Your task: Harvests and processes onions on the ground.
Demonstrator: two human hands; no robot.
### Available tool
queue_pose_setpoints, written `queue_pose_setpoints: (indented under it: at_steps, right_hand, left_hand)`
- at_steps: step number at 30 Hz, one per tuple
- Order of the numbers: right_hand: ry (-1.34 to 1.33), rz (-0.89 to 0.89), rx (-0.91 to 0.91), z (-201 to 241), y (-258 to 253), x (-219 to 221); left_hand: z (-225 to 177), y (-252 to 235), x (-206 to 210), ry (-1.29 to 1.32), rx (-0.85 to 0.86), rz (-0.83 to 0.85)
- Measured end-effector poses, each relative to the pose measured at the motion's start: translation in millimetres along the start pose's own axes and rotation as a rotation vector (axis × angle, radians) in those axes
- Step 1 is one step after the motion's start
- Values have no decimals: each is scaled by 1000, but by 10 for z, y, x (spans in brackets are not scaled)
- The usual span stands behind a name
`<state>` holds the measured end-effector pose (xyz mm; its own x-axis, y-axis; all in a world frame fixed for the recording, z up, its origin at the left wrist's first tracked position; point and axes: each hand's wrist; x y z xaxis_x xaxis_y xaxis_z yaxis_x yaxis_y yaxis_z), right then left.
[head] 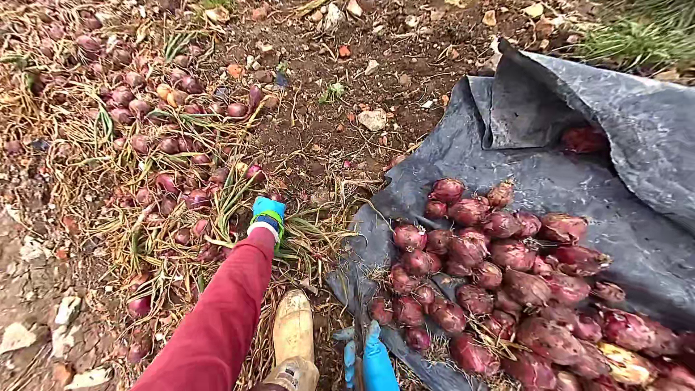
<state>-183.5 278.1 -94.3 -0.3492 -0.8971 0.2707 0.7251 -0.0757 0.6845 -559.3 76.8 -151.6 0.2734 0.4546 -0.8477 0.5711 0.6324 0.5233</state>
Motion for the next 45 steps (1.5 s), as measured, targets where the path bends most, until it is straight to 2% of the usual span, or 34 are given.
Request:
queue_pose_setpoints:
  at_steps: [3,4,6,8,10,13,14,17,19,22,24,26,29,30,32,33,35,38,39,41,42,43,45]
  right_hand:
    - [48,28,-65,202,-202,-5]
    - [43,30,-87,273,-293,-15]
    - [19,37,-113,396,-464,-49]
    - [-12,53,-164,533,-622,-54]
    - [-61,90,-306,663,-685,-32]
    - [-95,50,-490,880,-597,53]
    - [-75,32,-547,929,-521,59]
    - [37,48,-633,997,-250,32]
    - [196,74,-600,1014,-126,2]
    - [353,85,-514,999,-112,-195]
    - [306,21,-504,978,-74,-303]
    - [291,5,-449,909,-68,-353]
    - [425,152,-302,815,-75,-409]
    - [440,159,-314,804,-76,-426]
    - [350,53,-412,759,-30,-475]
    - [235,-37,-493,735,-15,-523]
    - [-83,-224,-617,745,-21,-683]
    - [-293,-452,-608,791,-96,-988]
    - [-297,-485,-573,769,-104,-1005]
    - [-253,-499,-509,726,-130,-909]
    - [-217,-486,-480,672,-154,-825]
    - [-171,-459,-449,599,-177,-742]
    - [-92,-413,-400,480,-187,-574]
  left_hand:
    - [-253,31,-197,188,60,59]
    - [-358,78,-324,257,159,89]
    - [-538,376,-601,228,418,122]
    - [-622,900,-817,19,674,92]
    - [-528,1499,-860,-246,871,143]
    - [-134,2109,-711,-656,1162,370]
    - [0,2228,-683,-722,1200,485]
    - [231,2367,-743,-654,1150,747]
    - [250,2416,-839,-719,1162,760]
    - [167,2480,-897,-912,1164,418]
    - [95,2417,-854,-750,1061,259]
    - [38,2480,-836,-597,1010,224]
    - [146,2923,-678,-855,1145,351]
    - [192,3045,-571,-969,1221,442]
    - [169,3114,-420,-1081,1321,583]
    - [36,3026,-419,-1079,1318,555]
    - [-395,2556,-558,-1008,1228,330]
    - [-1095,1543,-1021,-734,1052,-111]
    - [-1331,1407,-1205,-699,978,-195]
    - [-1888,1555,-1439,-694,701,-142]
    - [-2116,1539,-1356,-648,703,-150]
    - [-2295,1438,-1119,-582,785,-169]
    - [-2543,1232,-340,-540,986,-148]
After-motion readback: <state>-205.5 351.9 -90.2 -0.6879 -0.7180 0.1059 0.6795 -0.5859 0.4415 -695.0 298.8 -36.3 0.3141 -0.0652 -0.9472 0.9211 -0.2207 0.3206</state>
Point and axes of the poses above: each hand's wrist, its own y-axis away from the middle knuckle, its own x-axis out of the palm, z = x × y, and after that the axes turned 12 degrees about -x, right-handed
